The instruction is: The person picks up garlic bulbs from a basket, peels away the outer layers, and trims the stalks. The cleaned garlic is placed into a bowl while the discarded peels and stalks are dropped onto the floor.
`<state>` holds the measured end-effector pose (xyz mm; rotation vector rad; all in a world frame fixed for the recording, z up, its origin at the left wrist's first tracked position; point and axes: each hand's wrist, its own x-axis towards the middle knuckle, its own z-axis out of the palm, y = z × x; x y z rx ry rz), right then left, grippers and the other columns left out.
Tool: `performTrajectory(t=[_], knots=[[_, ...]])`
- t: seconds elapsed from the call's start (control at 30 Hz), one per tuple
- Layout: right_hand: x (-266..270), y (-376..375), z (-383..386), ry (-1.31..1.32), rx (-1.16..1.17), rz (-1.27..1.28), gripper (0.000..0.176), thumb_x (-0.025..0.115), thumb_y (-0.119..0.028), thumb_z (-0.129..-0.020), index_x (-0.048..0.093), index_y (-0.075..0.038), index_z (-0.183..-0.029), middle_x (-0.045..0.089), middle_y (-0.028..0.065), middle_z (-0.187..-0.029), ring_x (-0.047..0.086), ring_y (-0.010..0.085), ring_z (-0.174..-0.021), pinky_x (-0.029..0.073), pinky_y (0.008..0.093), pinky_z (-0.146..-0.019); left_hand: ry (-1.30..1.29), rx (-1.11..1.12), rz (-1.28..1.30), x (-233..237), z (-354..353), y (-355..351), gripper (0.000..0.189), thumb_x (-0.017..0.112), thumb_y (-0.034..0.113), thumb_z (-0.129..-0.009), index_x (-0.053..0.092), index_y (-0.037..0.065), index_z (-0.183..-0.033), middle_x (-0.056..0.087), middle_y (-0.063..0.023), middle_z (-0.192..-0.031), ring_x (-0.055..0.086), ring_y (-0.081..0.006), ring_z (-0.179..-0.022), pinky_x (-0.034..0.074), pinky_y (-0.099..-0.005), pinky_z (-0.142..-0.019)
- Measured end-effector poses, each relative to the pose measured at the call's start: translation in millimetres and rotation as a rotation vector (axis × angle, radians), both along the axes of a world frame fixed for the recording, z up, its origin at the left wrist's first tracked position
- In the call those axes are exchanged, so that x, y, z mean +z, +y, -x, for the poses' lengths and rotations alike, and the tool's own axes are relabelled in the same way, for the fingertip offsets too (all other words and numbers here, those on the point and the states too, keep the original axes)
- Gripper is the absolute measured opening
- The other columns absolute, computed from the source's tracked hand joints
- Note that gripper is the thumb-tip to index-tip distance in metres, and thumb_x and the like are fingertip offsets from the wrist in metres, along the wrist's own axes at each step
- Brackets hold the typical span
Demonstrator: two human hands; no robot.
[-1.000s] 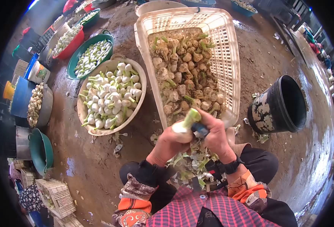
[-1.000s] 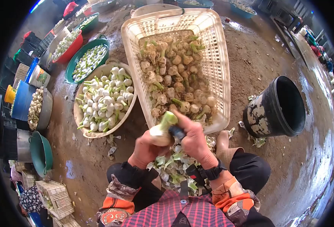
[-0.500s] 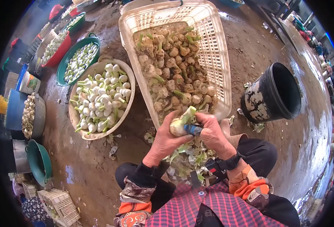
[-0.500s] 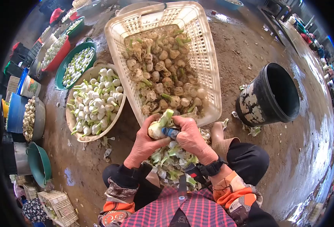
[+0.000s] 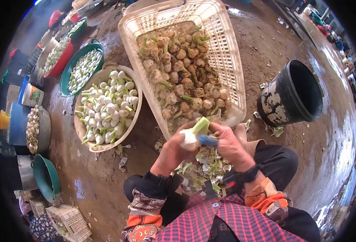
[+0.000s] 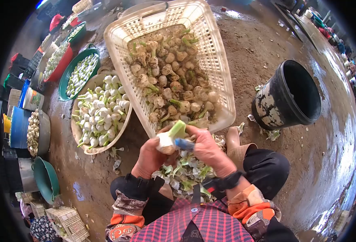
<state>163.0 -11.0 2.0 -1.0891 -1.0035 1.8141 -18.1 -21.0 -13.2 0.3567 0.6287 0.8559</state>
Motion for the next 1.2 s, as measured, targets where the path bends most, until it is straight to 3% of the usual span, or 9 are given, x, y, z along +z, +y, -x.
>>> performTrajectory(t=[0.2, 0.33, 0.43, 0.5, 0.57, 0.67, 0.77, 0.93, 1.2], knots=[[-21, -23, 21, -0.590, -0.370, -0.529, 0.019, 0.054, 0.007, -0.076, 0.064, -0.001, -0.091, 0.063, 0.0012, -0.093, 0.057, 0.0068, -0.081, 0.047, 0.0234, -0.071, 0.431, 0.175, 0.049, -15, -9, -13, 0.046, 0.048, 0.036, -0.093, 0.040, 0.009, -0.130, 0.059, -0.0108, -0.101, 0.062, -0.0210, -0.086, 0.055, -0.0333, -0.065], [-16, -34, 29, -0.063, -0.355, -0.079, 0.016, 0.061, 0.000, -0.083, 0.063, 0.000, -0.099, 0.065, 0.0024, -0.091, 0.058, 0.0095, -0.078, 0.047, 0.0230, -0.072, 0.503, 0.240, -0.200, -18, -29, -30, 0.037, 0.048, 0.033, -0.094, 0.049, 0.004, -0.118, 0.059, -0.0097, -0.099, 0.060, -0.0228, -0.090, 0.051, -0.0381, -0.077], [-30, -44, 42, 0.166, -0.222, 0.088, 0.018, 0.051, 0.003, -0.086, 0.062, -0.001, -0.098, 0.064, 0.0014, -0.091, 0.058, 0.0079, -0.081, 0.049, 0.0234, -0.069, 0.261, 0.370, 0.130, -44, -13, -9, 0.034, 0.047, 0.034, -0.094, 0.053, 0.007, -0.114, 0.060, -0.0085, -0.096, 0.059, -0.0232, -0.088, 0.051, -0.0383, -0.075], [-32, -24, 18, 0.427, -0.480, 0.296, 0.023, 0.040, -0.003, -0.090, 0.060, -0.003, -0.101, 0.065, 0.0067, -0.093, 0.063, 0.0165, -0.080, 0.053, 0.0320, -0.067, 0.166, 0.406, 0.138, -23, -6, -10, 0.034, 0.042, 0.036, -0.095, 0.055, 0.007, -0.108, 0.061, -0.0088, -0.094, 0.060, -0.0177, -0.076, 0.046, -0.0310, -0.057], [-50, 3, -25, 0.029, -0.460, 0.054, 0.021, 0.044, -0.002, -0.087, 0.057, -0.001, -0.104, 0.066, 0.0111, -0.094, 0.064, 0.0236, -0.080, 0.053, 0.0350, -0.070, 0.058, 0.302, -0.057, -7, 0, -12, 0.037, 0.040, 0.038, -0.096, 0.055, 0.006, -0.109, 0.062, -0.0072, -0.095, 0.058, -0.0158, -0.072, 0.043, -0.0292, -0.053], [-64, -15, -28, -1.477, 0.072, -0.722, 0.027, 0.052, 0.000, -0.080, 0.055, 0.001, -0.106, 0.065, 0.0148, -0.098, 0.064, 0.0312, -0.085, 0.052, 0.0364, -0.076, 0.118, 0.341, -0.044, 0, -8, -13, 0.041, 0.039, 0.041, -0.097, 0.054, 0.006, -0.113, 0.061, -0.0058, -0.094, 0.057, -0.0140, -0.069, 0.043, -0.0276, -0.054], [-7, -20, 4, -0.643, -0.041, -0.632, 0.035, 0.058, 0.003, -0.071, 0.061, -0.001, -0.106, 0.063, 0.0169, -0.095, 0.061, 0.0342, -0.084, 0.050, 0.0343, -0.075, 0.457, 0.393, -0.126, -7, -16, -14, 0.046, 0.039, 0.043, -0.097, 0.052, 0.005, -0.118, 0.060, -0.0049, -0.093, 0.056, -0.0112, -0.069, 0.043, -0.0247, -0.054], [3, -23, 34, -0.953, -0.036, -0.903, 0.027, 0.057, 0.001, -0.064, 0.058, 0.001, -0.091, 0.060, 0.0146, -0.077, 0.060, 0.0335, -0.074, 0.049, 0.0407, -0.064, 0.715, 0.428, -0.385, -12, -18, -20, 0.045, 0.056, 0.034, -0.092, 0.052, -0.001, -0.119, 0.045, -0.0055, -0.112, 0.051, -0.0101, -0.086, 0.045, -0.0217, -0.066], [-4, -34, 49, -1.040, -0.106, -0.989, 0.024, 0.056, 0.002, -0.061, 0.055, 0.000, -0.085, 0.056, 0.0145, -0.070, 0.058, 0.0328, -0.070, 0.048, 0.0406, -0.061, 0.568, 0.410, -0.216, -2, -13, -17, 0.034, 0.063, 0.025, -0.088, 0.056, 0.000, -0.109, 0.056, -0.0030, -0.093, 0.053, -0.0068, -0.079, 0.045, -0.0207, -0.064]])
